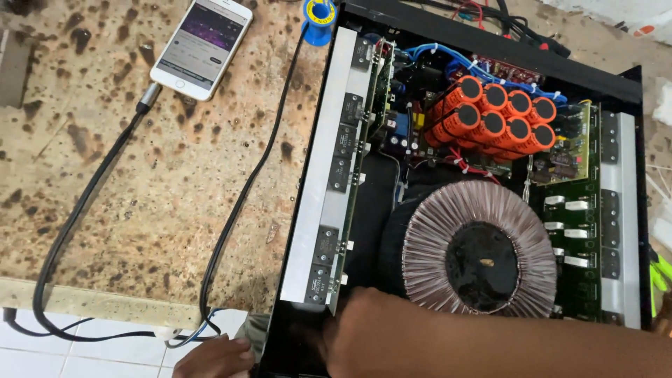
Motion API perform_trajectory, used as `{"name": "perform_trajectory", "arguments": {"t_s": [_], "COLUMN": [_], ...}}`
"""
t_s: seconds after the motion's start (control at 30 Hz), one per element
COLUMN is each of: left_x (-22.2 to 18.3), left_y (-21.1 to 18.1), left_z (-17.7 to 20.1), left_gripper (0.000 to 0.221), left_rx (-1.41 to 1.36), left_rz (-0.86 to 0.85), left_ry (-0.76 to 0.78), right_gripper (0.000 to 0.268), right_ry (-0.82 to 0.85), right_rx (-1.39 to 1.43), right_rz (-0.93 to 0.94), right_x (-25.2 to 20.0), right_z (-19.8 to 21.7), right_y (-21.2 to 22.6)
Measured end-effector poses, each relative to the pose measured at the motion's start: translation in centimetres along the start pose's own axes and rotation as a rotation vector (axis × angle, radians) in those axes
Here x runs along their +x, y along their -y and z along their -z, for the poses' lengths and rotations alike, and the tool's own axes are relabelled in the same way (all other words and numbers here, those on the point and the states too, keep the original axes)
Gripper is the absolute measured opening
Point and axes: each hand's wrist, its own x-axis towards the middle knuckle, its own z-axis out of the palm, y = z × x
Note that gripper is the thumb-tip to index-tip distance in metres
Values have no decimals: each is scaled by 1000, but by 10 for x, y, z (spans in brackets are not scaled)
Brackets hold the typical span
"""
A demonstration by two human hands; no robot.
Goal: Adjusting internal components and checking connections inside a power amplifier on a repair bench.
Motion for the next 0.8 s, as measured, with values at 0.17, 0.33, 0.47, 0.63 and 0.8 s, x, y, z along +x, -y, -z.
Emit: {"name": "perform_trajectory", "arguments": {"t_s": [0.17,0.33,0.47,0.63,0.8], "left_x": [-20,-8,-17,-8,-8], "left_y": [-176,-226,-185,-162,-138], "left_z": [100,136,118,97,79], "left_gripper": [18,14,26,2,16], "left_rx": [-146,-83,4,36,94], "left_rz": [-90,8,-154,-119,-149], "left_ry": [-1371,-1574,-1383,-1352,-1271], "right_gripper": [66,51,28,7,8], "right_ry": [162,129,18,-8,81], "right_rx": [-212,-244,-284,-228,-148], "right_rz": [-35,-57,-60,-116,-217], "right_x": [-4,-3,0,6,10], "right_z": [2,-24,-21,-14,-21], "right_y": [2,1,4,5,6]}}
